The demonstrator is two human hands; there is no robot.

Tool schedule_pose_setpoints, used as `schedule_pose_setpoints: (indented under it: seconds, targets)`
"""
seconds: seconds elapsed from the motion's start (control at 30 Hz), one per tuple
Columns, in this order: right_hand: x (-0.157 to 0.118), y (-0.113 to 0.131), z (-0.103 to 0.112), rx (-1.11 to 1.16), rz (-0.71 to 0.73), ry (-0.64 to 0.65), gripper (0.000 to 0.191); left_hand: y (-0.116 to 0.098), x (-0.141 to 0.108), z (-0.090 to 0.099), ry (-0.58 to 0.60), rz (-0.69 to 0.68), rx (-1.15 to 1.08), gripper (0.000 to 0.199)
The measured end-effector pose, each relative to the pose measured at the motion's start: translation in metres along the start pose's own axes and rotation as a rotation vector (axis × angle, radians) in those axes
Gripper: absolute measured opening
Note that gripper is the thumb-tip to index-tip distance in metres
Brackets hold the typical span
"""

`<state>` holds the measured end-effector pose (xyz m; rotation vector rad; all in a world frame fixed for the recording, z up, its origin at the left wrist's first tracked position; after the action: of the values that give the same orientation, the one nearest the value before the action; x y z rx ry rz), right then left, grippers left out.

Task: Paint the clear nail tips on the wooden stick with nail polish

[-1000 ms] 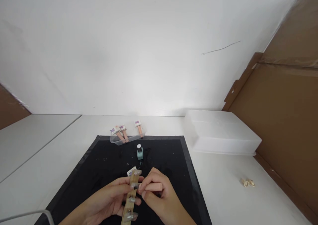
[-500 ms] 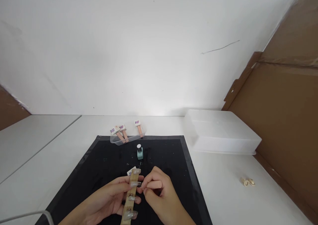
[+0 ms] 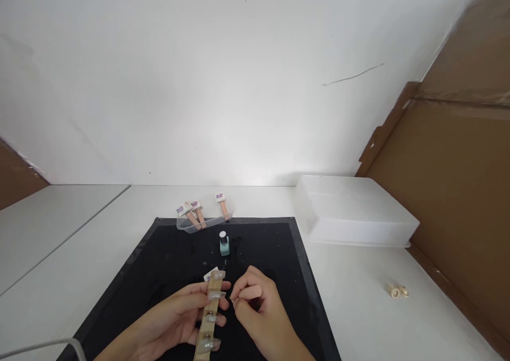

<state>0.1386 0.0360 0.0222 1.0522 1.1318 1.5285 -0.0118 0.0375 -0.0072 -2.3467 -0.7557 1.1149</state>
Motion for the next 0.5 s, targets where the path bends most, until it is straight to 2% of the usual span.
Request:
schedule_pose_setpoints:
  seconds: [0.2, 0.5]
  targets:
    - [0.0018, -0.0001, 0.0006, 0.000, 0.020, -0.010, 0.017, 0.0013, 0.0005, 0.0012, 0.002, -0.001, 0.006, 0.032]
    - [0.0006, 0.0054, -0.0013, 0.076, -0.050, 0.056, 0.018, 0.0001, 0.0011, 0.0019, 0.007, -0.002, -0.003, 0.033]
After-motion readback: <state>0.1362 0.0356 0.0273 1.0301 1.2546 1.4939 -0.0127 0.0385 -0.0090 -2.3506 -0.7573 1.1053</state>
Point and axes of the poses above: each hand's wrist, its own x-axis towards the middle knuckle, its own z-axis out of the back of the hand, y = z × x, the point moved 4 cm from there along x, towards the middle knuckle, and after that the axes turned 6 degrees about -x, right-handed, at the moved point
